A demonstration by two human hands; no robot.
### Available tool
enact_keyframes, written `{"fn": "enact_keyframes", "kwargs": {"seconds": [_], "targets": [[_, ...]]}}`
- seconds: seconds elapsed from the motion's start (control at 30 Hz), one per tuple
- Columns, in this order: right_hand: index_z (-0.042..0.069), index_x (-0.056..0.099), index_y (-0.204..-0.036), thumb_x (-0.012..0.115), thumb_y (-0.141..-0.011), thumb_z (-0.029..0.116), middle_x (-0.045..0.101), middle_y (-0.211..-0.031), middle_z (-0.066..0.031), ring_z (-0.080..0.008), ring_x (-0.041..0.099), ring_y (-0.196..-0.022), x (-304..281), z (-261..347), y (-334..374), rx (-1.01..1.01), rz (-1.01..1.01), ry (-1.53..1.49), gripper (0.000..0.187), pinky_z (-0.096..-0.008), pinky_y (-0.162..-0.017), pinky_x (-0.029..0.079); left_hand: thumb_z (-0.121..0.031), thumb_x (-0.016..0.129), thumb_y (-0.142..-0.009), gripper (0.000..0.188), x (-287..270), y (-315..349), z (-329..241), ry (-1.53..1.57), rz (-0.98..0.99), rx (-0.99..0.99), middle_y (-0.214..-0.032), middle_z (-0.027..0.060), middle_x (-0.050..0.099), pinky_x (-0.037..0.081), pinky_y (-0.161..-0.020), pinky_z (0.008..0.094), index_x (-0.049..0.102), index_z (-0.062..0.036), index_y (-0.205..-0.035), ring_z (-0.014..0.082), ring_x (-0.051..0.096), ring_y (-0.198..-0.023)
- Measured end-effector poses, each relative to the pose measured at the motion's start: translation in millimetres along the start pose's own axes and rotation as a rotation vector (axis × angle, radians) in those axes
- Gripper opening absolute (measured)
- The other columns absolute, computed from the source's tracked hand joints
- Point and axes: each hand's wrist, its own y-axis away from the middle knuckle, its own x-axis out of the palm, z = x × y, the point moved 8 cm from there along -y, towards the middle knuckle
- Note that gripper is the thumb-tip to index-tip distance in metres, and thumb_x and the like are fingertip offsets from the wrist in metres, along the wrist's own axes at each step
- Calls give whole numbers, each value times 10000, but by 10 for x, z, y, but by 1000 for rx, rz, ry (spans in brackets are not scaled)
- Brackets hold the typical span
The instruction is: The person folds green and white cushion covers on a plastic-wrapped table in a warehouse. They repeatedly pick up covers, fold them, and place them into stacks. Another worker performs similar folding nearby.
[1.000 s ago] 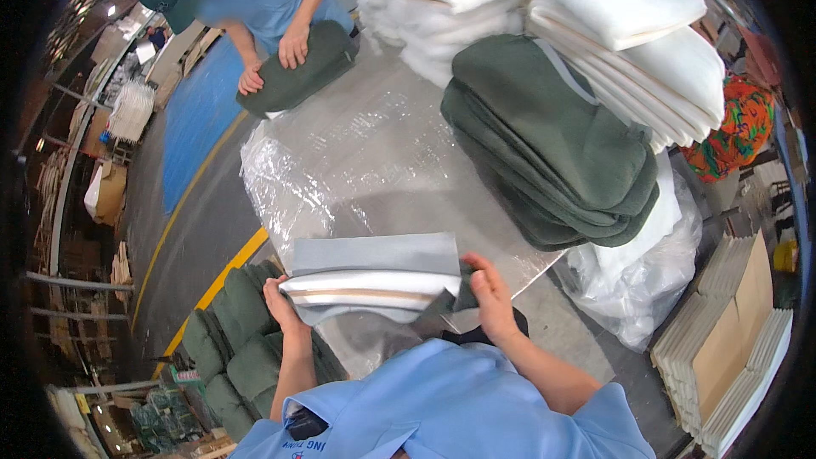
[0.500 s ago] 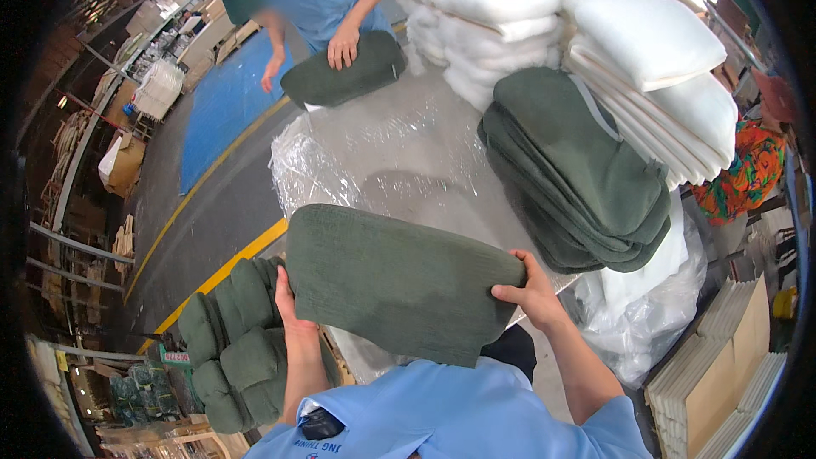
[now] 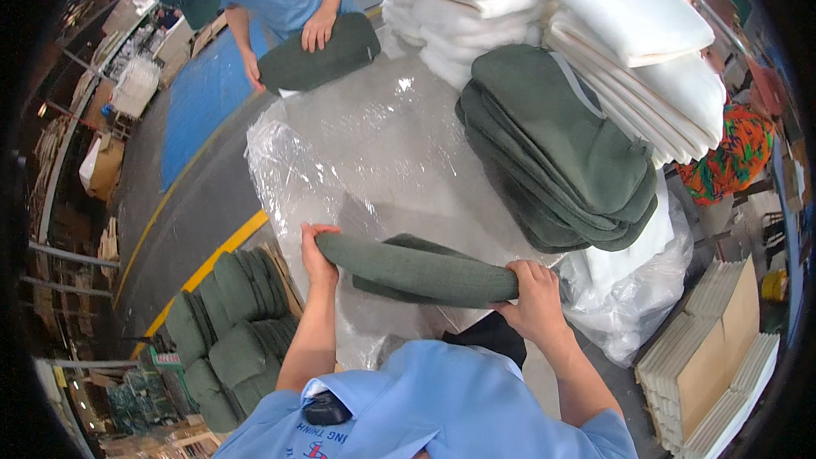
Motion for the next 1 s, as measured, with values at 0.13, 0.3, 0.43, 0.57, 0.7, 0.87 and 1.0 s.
{"fn": "enact_keyframes", "kwargs": {"seconds": [0.13, 0.3, 0.43, 0.57, 0.7, 0.87, 1.0], "targets": [[43, 634, -1169, 903, -732, 317, 688, -1169, -183, -406, 649, -1144, 112, 498, -177, -126, 179, 206, 582, -516, -967, 507, -505, 416, -1105, 582, 36, -69, -132, -59, -92, 66, -916, 78, 697, 472, -892, 360, 707, -63, -864, 208, 608, -903], [32, 541, -1157, 851, -780, 273, 680, -1097, -226, -439, 684, -1059, 771, 1229, -558, -321, 399, 209, 545, -523, -893, 552, -569, 322, -1106, 610, 46, 125, 111, 125, -94, -138, -1271, 88, 676, 463, -1078, 452, 644, -86, -1292, 263, 609, -1199], [47, 529, -1248, 786, -834, 232, 691, -1077, -200, -426, 707, -987, 759, 1236, -587, -345, 371, 201, 521, -509, -848, 568, -581, 435, -1098, 667, -77, 613, 220, 160, -29, -226, -1589, 117, 481, 371, -1198, 459, 456, -100, -1559, 286, 450, -1458], [94, 556, -1345, 767, -872, 292, 723, -1053, -184, -413, 716, -968, 428, 1108, -606, -270, 343, 73, 555, -516, -810, 566, -340, 620, -1062, 517, -139, 1069, 633, 63, 240, -387, -1322, 126, 599, 514, -965, 426, 492, -120, -1512, 257, 627, -1067], [118, 544, -1434, 780, -883, 339, 745, -1074, -197, -433, 708, -1000, 121, 955, -593, -96, 208, -138, 639, -524, -835, 555, -198, 641, -1017, 483, 65, 1375, 711, 294, 396, -591, -1263, 137, 613, 545, -807, 403, 511, -126, -1477, 272, 639, -952], [60, 553, -1410, 819, -884, 349, 744, -1109, -213, -401, 722, -1043, -197, 1190, -387, -90, -76, -532, 656, -457, -905, 559, -517, 549, -1078, 667, 799, 878, -176, 308, 589, -219, -1508, 137, 558, 436, -1157, 495, 467, -32, -1529, 310, 540, -1378], [25, 491, -1451, 845, -890, 322, 703, -1202, -189, -329, 700, -1103, -241, 1318, -166, -61, -220, -768, 727, -407, -954, 539, -447, 565, -1092, 617, 1135, 470, -760, 254, 526, -171, -1502, 155, 562, 465, -1132, 492, 483, 1, -1508, 319, 561, -1355]]}}
